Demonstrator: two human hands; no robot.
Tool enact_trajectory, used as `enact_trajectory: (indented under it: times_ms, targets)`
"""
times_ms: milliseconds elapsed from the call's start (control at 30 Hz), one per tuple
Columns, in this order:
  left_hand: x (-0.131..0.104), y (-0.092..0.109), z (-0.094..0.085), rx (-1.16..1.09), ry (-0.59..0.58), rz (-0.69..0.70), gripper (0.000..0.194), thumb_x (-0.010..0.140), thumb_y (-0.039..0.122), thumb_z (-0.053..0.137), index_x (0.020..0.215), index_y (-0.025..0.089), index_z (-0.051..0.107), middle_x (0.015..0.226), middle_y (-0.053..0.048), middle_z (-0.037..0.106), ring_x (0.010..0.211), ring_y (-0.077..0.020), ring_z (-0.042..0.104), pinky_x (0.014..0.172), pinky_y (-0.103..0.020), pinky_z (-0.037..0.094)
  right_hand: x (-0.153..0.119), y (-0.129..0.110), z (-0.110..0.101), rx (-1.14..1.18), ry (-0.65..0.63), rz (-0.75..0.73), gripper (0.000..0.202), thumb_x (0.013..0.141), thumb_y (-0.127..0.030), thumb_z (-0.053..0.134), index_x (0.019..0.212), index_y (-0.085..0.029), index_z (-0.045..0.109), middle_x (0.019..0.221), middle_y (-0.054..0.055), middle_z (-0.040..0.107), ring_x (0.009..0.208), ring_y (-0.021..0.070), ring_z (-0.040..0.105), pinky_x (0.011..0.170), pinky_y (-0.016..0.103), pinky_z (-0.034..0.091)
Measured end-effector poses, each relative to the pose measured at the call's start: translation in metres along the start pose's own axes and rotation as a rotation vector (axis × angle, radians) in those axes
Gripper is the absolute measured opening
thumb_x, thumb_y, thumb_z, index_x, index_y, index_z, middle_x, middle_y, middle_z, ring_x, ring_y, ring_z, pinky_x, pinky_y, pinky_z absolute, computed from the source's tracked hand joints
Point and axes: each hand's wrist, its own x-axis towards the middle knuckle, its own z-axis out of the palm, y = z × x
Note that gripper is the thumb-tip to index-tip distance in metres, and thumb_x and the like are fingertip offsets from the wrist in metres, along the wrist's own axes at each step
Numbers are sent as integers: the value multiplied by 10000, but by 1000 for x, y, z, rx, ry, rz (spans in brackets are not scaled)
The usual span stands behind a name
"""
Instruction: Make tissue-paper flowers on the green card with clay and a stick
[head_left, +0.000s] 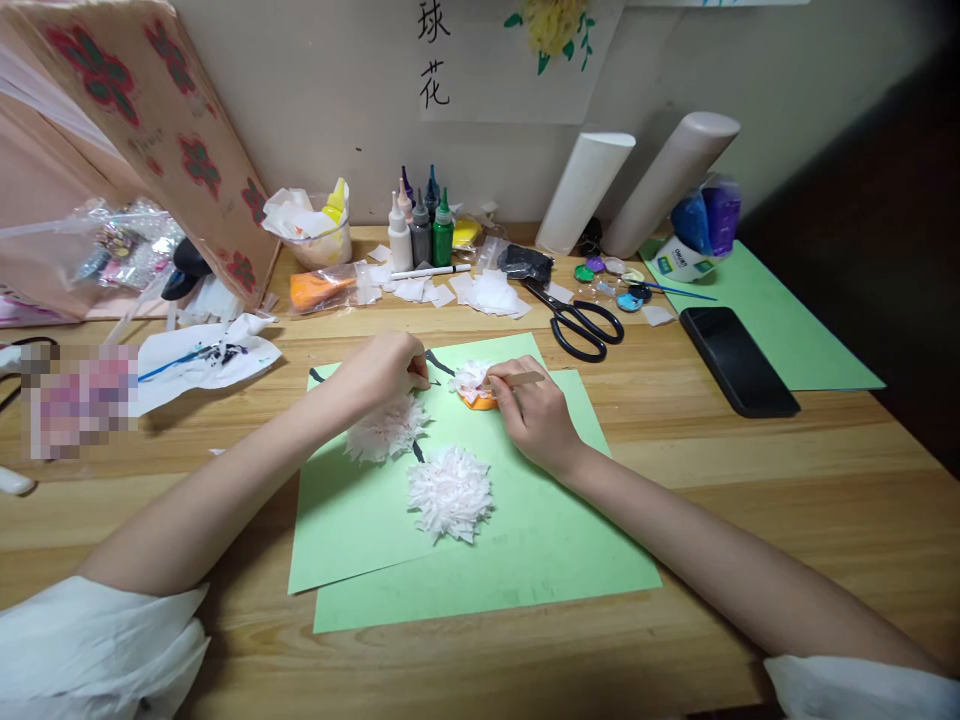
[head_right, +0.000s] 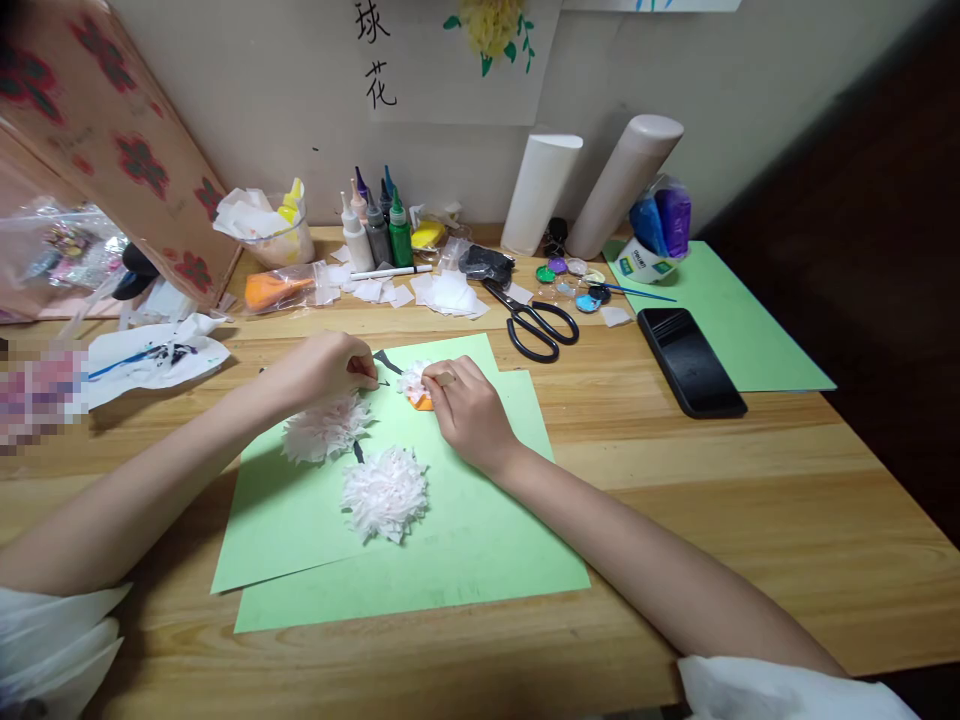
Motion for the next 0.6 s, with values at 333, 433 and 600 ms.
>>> enact_trajectory:
  times_ms: [333,433,600]
  targets:
    - [0,0,0,-3,-5,20,79,696,183,626,722,175,700,756,-48,711,659,-166,610,553,-242,390,-3,-2,-5,86,125,-94,164,862,-74,439,809,-213,508,702,20,616,629,160,513,586,309,422]
    - [1,-2,1,-2,6,17,78,693,198,628,719,184,700,756,-45,711,661,-169,609,547,-241,389,-2,-3,-5,73,83,-79,163,862,-80,439,811,-214,516,707,23,618,644,166,524,600,313,429]
    - [1,-1,1,-9,-6,8,91,697,205,622,727,182,705,755,-46,712,665,-170,612,546,-238,390,-2,-2,-4,59,83,-30,159,871,-94,440,820,-216,526,726,22,623,667,166,536,619,310,435]
